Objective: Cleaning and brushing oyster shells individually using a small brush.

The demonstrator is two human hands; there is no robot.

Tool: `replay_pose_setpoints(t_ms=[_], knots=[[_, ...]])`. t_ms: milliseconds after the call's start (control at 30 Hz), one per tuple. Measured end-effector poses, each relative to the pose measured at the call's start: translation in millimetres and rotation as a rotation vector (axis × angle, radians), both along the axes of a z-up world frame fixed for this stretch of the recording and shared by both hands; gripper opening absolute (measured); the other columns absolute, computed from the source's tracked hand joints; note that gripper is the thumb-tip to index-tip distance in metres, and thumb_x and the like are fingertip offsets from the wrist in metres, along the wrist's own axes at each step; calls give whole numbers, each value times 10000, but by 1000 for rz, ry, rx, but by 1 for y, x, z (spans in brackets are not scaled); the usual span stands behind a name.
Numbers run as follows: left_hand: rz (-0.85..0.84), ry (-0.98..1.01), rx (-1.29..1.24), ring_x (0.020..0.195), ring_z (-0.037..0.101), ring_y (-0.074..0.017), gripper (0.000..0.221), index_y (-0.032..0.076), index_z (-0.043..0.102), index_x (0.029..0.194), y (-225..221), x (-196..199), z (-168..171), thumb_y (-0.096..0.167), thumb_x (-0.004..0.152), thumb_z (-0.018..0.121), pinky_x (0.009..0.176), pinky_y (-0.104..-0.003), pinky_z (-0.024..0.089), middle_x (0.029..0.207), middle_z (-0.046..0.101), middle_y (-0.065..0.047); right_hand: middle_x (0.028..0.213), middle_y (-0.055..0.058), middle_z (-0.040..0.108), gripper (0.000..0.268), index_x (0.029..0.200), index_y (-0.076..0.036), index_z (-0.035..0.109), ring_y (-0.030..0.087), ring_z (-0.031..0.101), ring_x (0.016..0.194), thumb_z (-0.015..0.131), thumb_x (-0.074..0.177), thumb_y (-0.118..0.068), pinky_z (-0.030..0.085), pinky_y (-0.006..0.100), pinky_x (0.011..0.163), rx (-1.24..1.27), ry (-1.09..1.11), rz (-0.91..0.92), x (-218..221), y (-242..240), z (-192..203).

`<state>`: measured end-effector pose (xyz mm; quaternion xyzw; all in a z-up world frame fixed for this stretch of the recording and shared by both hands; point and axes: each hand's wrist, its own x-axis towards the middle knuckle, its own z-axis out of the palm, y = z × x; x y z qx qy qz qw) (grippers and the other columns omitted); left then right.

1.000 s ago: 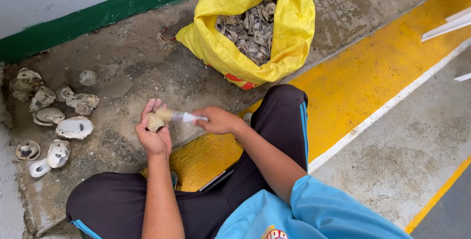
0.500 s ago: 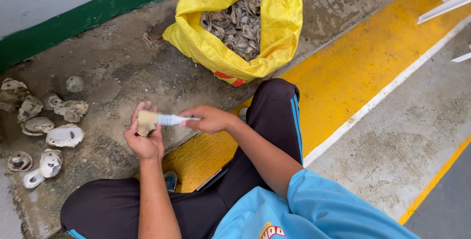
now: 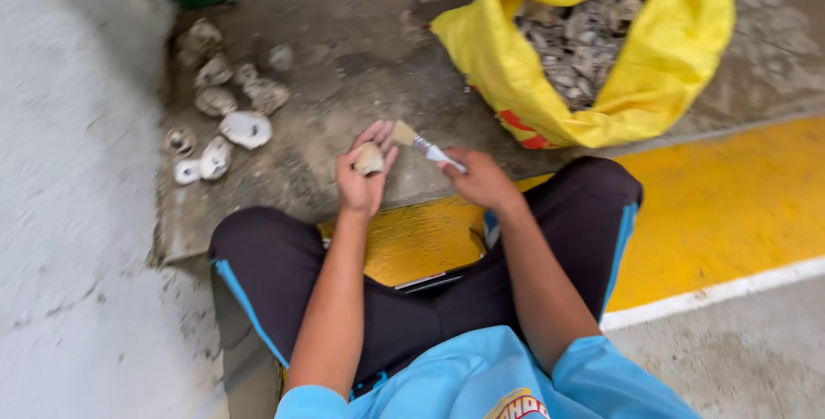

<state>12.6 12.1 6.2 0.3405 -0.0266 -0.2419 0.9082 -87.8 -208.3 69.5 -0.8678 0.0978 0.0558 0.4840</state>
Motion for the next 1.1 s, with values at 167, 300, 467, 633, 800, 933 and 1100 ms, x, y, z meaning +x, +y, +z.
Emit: replay_pose_setpoints(t_ms=[167,300,467,633,800,933,1100], knots=[[-29,49,-45,1378,499,-284,647,8,462,1520,-4,0,12,326,973,328,1214,-458,399,1587,461,-181,768,110,588,358,1297,-125,717,188,536,636,610,1007,-305,441,374,562,249,390,85,0,11,55],[-32,0,-14,1401,496,-269,649,11,447,1535,1,-1,12,316,977,314,1182,-398,417,1586,478,-198,924,-83,668,308,1289,-85,728,28,629,783,658,1051,-266,499,247,697,-99,-85,123,-5,-18,-38],[-14,-11,22,1425,485,-283,644,5,423,1540,-7,0,15,301,978,312,1148,-371,441,1567,495,-196,783,50,629,357,1260,-114,722,171,576,682,631,978,-314,488,363,631,207,339,95,-1,9,45],[-6,-13,44,1472,472,-268,638,40,414,1550,0,0,10,286,972,301,1138,-336,408,1562,507,-198,847,-5,688,348,1234,-93,720,126,649,734,636,982,-318,524,333,711,-89,249,26,3,2,26],[24,-42,149,1477,454,-283,632,92,384,1567,-4,-3,24,282,972,285,1220,-366,376,1540,523,-212,838,158,713,343,1224,-111,721,293,665,745,605,999,-343,555,431,731,92,333,202,4,16,47],[13,-3,105,1470,450,-285,621,96,376,1579,1,-3,19,256,985,289,1209,-361,370,1542,523,-208,956,167,757,345,1219,-124,727,326,735,877,621,963,-329,544,439,845,-209,295,-4,1,3,24],[69,28,393,1291,571,-243,511,75,446,1497,-6,1,18,184,1000,413,1055,-368,517,1394,617,-155,1048,196,745,371,1214,-104,718,360,704,1015,626,944,-342,526,452,893,-195,338,59,1,-2,27]])
